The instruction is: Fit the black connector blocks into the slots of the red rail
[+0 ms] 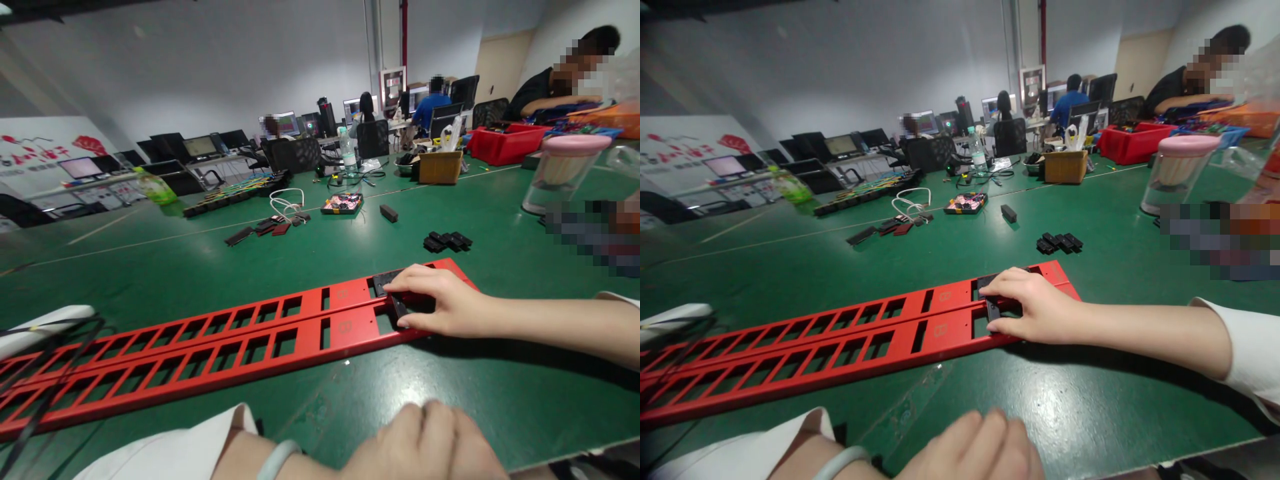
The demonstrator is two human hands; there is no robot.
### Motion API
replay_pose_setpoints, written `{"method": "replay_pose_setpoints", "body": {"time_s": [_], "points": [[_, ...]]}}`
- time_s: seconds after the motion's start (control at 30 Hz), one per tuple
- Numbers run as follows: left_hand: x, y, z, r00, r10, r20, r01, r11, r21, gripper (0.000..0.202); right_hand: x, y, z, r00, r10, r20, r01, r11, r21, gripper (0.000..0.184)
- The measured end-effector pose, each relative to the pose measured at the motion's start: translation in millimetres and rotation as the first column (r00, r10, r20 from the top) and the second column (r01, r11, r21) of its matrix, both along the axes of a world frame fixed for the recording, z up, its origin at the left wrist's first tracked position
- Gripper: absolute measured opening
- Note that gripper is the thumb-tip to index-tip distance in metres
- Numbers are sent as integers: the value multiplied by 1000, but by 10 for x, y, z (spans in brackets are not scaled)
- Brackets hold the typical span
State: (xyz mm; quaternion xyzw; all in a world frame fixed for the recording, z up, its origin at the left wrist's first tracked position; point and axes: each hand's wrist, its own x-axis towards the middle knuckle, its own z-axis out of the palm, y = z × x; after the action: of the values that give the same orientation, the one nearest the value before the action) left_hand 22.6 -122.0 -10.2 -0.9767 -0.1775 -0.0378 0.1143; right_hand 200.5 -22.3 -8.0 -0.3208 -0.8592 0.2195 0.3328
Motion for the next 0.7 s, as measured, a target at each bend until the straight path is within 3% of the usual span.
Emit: {"method": "replay_pose_setpoints", "body": {"time_s": [0.03, 0.1, 0.13, 0.2, 0.33, 0.7], "points": [[2, 21, 49, 997, 79, 20, -81, 979, 189, 26, -3, -2, -3, 1000, 12, 7, -12, 1000, 16, 46], [10, 64, 93, 936, 343, 75, -344, 853, 392, 36, -12, -2, -11, 999, 28, 17, -29, 999, 42, 45], [18, 84, 88, 899, 431, 71, -420, 806, 416, 39, -16, -3, -14, 999, 32, 22, -33, 998, 48, 44], [36, 115, 46, 867, 497, 37, -466, 782, 415, 41, -24, -5, -21, 999, 31, 35, -33, 998, 53, 43], [76, 132, -26, 853, 522, 21, -478, 763, 436, 43, -35, -17, -34, 997, 28, 78, -32, 998, 58, 43], [117, 121, 8, 852, 523, -24, -452, 757, 472, 40, -58, -35, -58, 983, 77, 167, -96, 990, 107, 44]]}}
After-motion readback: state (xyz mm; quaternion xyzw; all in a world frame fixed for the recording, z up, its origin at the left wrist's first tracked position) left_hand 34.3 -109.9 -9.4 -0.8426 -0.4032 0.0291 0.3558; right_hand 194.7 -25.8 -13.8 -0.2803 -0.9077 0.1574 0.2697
